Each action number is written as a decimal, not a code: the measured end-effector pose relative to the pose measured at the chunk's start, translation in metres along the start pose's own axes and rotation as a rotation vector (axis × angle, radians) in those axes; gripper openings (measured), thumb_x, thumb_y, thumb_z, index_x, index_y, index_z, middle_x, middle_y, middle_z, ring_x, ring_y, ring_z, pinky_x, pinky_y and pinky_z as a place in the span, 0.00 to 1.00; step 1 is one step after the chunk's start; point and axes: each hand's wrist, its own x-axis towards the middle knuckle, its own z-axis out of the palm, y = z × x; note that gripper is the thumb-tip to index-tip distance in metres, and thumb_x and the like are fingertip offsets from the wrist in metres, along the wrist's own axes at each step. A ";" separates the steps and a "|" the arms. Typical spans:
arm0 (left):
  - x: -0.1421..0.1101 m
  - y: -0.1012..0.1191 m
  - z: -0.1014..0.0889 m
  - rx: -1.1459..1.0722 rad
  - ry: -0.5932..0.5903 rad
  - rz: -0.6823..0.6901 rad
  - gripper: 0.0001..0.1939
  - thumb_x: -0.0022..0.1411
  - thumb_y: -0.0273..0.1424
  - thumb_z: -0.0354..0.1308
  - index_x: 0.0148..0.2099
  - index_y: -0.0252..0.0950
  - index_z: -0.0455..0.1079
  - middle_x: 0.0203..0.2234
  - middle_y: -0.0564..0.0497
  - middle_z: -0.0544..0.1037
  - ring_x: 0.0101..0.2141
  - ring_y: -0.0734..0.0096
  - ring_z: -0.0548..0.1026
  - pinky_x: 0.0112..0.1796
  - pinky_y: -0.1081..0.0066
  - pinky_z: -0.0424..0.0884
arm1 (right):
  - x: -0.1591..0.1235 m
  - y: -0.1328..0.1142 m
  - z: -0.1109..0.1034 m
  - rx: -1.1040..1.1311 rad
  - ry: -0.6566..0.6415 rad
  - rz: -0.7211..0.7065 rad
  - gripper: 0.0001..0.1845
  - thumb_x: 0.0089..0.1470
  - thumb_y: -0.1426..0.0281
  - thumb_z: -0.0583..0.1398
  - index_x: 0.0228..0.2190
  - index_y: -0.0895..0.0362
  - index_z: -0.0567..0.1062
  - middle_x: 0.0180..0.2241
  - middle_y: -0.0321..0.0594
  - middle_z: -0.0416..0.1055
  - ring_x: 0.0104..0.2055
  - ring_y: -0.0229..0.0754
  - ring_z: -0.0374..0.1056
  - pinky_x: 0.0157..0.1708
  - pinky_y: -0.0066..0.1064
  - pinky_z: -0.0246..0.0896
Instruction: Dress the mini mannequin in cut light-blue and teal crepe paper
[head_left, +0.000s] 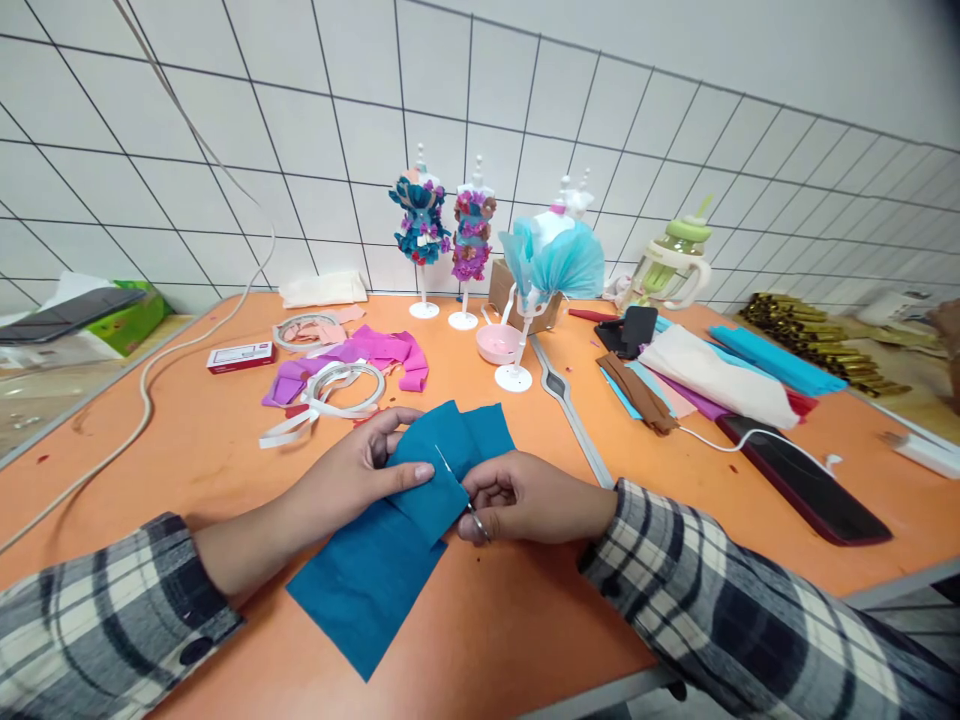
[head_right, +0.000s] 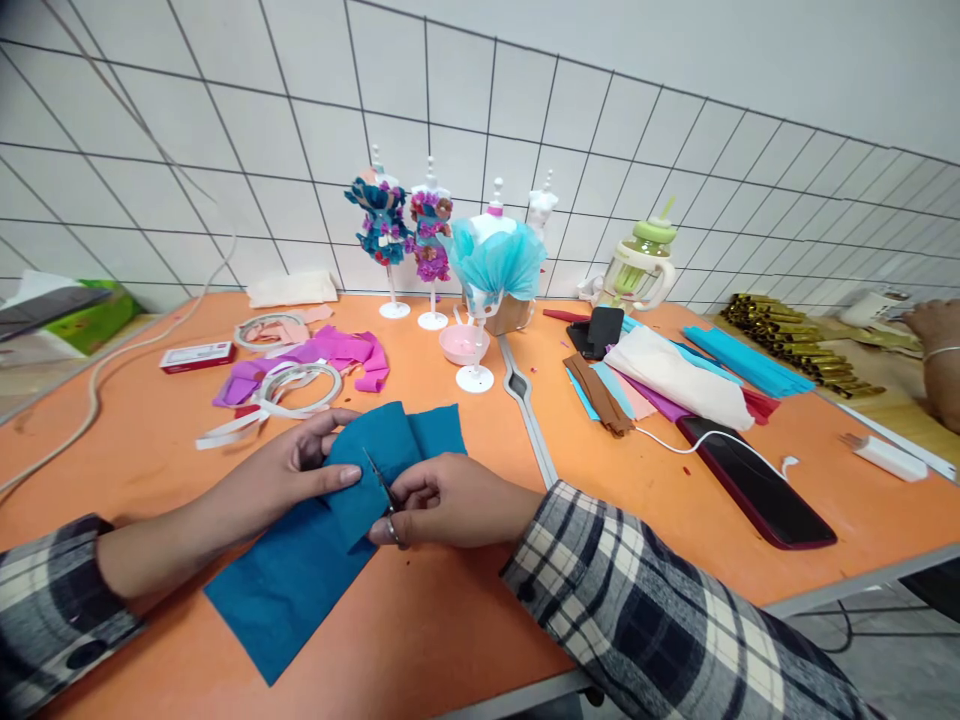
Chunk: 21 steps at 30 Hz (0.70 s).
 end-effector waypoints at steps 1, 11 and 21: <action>0.000 0.001 0.000 0.001 0.009 -0.013 0.30 0.53 0.39 0.75 0.52 0.38 0.64 0.31 0.53 0.82 0.30 0.67 0.80 0.31 0.71 0.78 | 0.000 0.000 0.000 0.008 -0.009 0.002 0.24 0.44 0.53 0.73 0.30 0.61 0.76 0.25 0.35 0.72 0.26 0.32 0.65 0.27 0.23 0.56; 0.000 0.004 0.002 -0.024 0.001 -0.009 0.34 0.53 0.38 0.74 0.57 0.38 0.62 0.33 0.52 0.83 0.31 0.66 0.81 0.31 0.71 0.79 | 0.001 0.001 0.001 0.023 -0.027 -0.003 0.25 0.45 0.52 0.73 0.31 0.61 0.76 0.27 0.36 0.73 0.29 0.34 0.68 0.29 0.23 0.59; 0.000 0.005 0.004 0.009 0.033 -0.001 0.34 0.51 0.38 0.75 0.55 0.37 0.63 0.35 0.51 0.84 0.31 0.66 0.81 0.30 0.71 0.80 | -0.001 -0.001 0.003 0.036 -0.047 -0.012 0.24 0.47 0.52 0.71 0.31 0.60 0.75 0.29 0.37 0.74 0.32 0.36 0.70 0.34 0.25 0.61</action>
